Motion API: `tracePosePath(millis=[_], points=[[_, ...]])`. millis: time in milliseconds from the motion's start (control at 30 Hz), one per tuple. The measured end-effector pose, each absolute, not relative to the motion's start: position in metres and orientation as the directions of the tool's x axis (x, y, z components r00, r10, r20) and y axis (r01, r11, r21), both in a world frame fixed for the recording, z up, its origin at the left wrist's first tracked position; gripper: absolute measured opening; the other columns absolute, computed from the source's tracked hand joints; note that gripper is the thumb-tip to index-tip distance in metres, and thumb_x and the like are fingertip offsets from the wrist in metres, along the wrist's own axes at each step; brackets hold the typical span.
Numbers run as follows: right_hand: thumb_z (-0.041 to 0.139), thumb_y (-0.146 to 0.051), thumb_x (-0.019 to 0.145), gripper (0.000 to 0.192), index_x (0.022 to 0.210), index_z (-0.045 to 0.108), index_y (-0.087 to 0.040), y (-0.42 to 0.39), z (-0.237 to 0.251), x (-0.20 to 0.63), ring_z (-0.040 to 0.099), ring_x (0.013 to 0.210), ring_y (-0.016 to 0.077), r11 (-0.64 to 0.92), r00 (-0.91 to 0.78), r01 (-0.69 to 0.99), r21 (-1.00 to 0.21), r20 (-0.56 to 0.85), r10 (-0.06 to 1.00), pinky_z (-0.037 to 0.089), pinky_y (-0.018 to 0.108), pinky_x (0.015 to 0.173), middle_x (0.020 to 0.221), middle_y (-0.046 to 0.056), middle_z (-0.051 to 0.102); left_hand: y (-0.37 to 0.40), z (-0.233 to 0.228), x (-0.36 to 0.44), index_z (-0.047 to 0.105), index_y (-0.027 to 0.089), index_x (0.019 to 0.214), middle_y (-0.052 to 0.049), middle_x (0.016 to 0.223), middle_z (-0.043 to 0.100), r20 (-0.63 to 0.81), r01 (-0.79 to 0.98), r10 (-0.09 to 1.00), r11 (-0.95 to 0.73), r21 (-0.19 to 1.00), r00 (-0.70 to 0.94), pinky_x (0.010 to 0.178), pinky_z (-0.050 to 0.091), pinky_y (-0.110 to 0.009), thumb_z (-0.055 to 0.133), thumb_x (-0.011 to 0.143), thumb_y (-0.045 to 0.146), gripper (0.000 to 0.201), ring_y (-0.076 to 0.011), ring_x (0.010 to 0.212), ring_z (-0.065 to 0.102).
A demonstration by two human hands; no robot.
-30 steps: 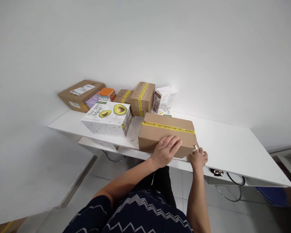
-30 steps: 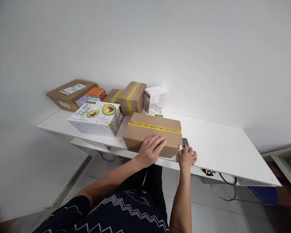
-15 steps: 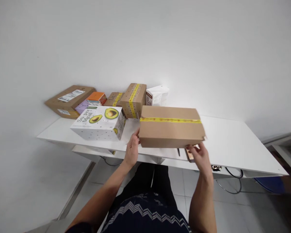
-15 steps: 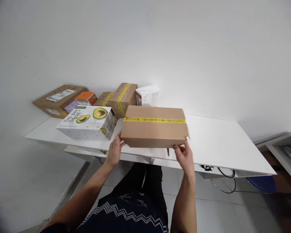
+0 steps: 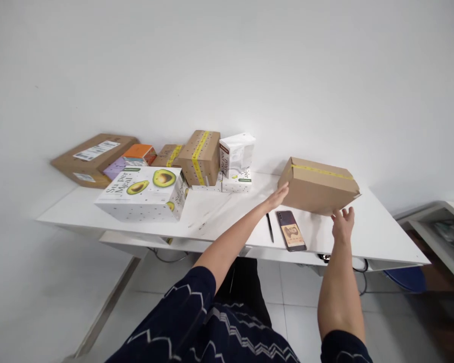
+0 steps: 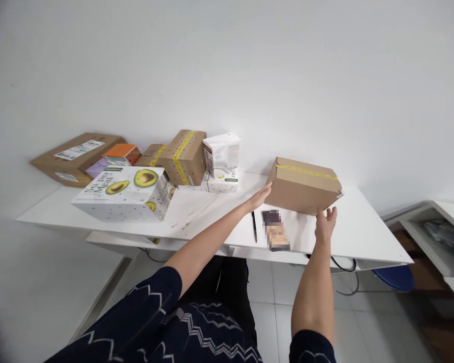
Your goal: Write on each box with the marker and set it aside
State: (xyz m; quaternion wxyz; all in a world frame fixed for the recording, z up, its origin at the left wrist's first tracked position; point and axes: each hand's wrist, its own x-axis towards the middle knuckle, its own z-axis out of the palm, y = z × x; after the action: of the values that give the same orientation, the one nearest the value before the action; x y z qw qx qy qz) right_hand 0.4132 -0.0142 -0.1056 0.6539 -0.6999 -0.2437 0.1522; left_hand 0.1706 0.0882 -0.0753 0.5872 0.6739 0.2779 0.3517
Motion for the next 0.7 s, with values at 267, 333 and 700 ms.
tracePosePath(millis=[267, 333, 700], points=[[0.059, -0.056, 0.062, 0.045, 0.079, 0.062, -0.014, 0.018, -0.124, 0.343, 0.056, 0.069, 0.015, -0.135, 0.682, 0.188, -0.973, 0.031, 0.731, 0.047, 0.027, 0.063, 0.071, 0.001, 0.059, 0.072, -0.109, 0.125, 0.058, 0.018, 0.126, -0.008, 0.128, 0.062, 0.107, 0.164, 0.927, -0.175, 0.971, 0.359, 0.104, 0.042, -0.036, 0.042, 0.093, 0.04, 0.043, -0.0209, 0.118, 0.058], [0.06, -0.057, 0.063, 0.044, 0.073, 0.063, -0.014, 0.037, -0.123, 0.335, 0.054, 0.067, 0.0158, -0.181, 0.675, 0.255, -0.95, 0.041, 0.737, 0.045, 0.029, 0.064, 0.064, 0.001, 0.059, 0.08, -0.096, 0.102, 0.061, 0.018, 0.12, -0.008, 0.117, 0.066, 0.199, 0.251, 0.953, -0.256, 0.934, 0.229, 0.096, 0.048, -0.037, 0.049, 0.089, 0.03, 0.036, -0.0206, 0.106, 0.062], [0.062, -0.044, 0.058, 0.062, 0.109, 0.061, -0.009, 0.073, -0.133, 0.394, 0.057, 0.093, 0.0258, -0.234, 0.773, 0.342, -0.91, 0.13, 0.621, 0.046, 0.039, 0.082, 0.101, 0.014, 0.063, 0.166, 0.014, 0.003, 0.043, 0.023, 0.132, -0.013, 0.14, 0.037, 0.508, 0.507, 0.854, -0.388, 0.769, -0.117, 0.111, 0.029, -0.048, 0.068, 0.07, 0.011, 0.069, -0.0311, 0.136, 0.031]])
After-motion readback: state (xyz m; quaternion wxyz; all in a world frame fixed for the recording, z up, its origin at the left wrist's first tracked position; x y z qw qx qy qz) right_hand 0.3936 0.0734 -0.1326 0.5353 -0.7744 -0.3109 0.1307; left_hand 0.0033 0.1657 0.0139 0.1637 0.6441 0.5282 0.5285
